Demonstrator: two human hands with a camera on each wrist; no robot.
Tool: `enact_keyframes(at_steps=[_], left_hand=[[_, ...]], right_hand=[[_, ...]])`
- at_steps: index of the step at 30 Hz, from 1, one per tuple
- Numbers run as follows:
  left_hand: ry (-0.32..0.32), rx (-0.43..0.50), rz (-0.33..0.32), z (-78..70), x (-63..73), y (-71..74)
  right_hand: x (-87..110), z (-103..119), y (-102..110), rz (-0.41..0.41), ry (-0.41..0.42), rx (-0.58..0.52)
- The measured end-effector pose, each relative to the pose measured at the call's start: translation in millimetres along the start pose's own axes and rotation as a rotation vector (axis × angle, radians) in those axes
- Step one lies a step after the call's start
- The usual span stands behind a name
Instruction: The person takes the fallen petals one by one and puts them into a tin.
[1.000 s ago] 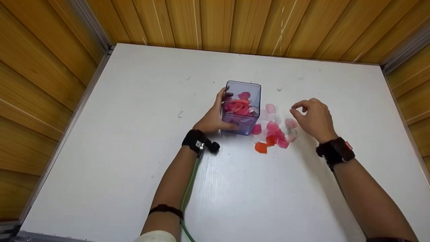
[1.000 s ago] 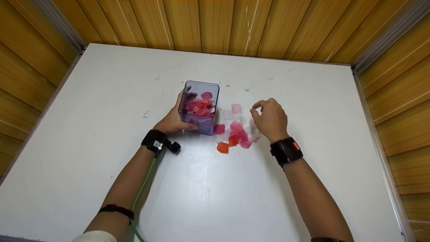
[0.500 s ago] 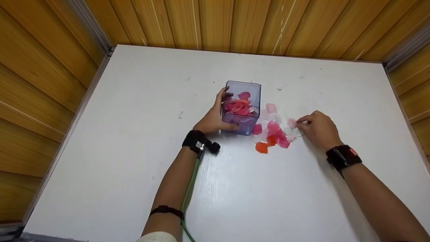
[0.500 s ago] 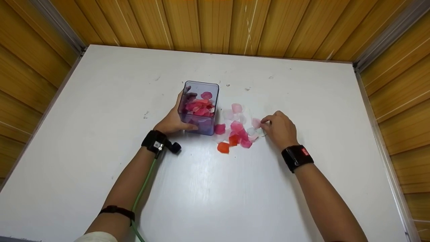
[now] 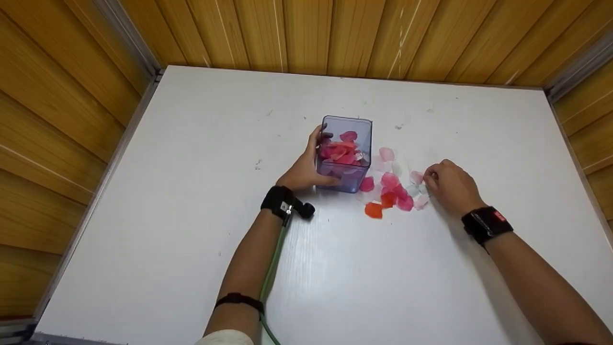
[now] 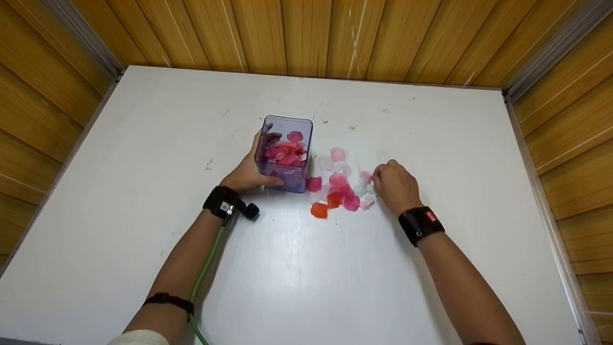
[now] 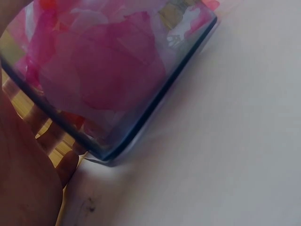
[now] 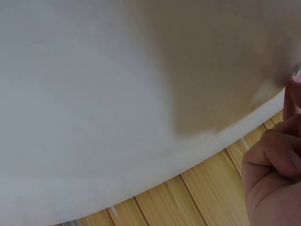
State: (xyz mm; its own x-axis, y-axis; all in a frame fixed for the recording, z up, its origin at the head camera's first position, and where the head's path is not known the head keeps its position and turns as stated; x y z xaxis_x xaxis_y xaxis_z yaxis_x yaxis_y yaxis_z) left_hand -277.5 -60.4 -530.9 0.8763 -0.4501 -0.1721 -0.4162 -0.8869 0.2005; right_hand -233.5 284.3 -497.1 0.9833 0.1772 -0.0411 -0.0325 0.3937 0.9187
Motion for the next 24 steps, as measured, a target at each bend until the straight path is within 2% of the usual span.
enact_keyframes(at_steps=[5, 8, 12, 15, 20, 24], left_hand=[[0.012, -0.012, -0.003, 0.3, 0.5, -1.0], [0.011, -0.011, -0.005, -0.8, 0.4, 0.2], [0.021, -0.019, -0.011, -2.0, 0.8, 2.5], [0.019, -0.028, -0.01, -1.8, 1.2, 3.9], [-0.003, -0.017, -0.011, -1.0, 1.8, 5.1], [0.008, -0.009, -0.014, -0.3, 2.4, 4.5]], right_hand=[[-0.5, 2.5, 6.7, 0.004, -0.019, -0.031], [-2.7, 14.6, 17.2, -0.051, 0.005, -0.057], [-7.3, 50.1, 33.7, -0.152, 0.081, -0.114], [-12.5, 85.8, 42.6, -0.189, 0.123, -0.161], [-28.6, 139.1, 45.1, -0.175, 0.161, -0.217], [-47.2, 166.4, 38.7, -0.144, 0.194, -0.2]])
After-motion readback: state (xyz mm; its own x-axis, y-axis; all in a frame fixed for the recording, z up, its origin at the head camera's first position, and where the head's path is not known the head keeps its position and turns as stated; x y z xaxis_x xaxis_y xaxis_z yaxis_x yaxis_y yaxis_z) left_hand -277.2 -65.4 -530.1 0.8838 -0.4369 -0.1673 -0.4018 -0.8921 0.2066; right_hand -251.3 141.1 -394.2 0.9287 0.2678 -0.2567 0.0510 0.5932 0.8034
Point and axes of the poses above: each hand's wrist, its own x-axis away from the middle knuckle, its own y-axis out of the back of the hand, z = x × y, the point moved 4 cm from there along -x, towards the middle knuckle
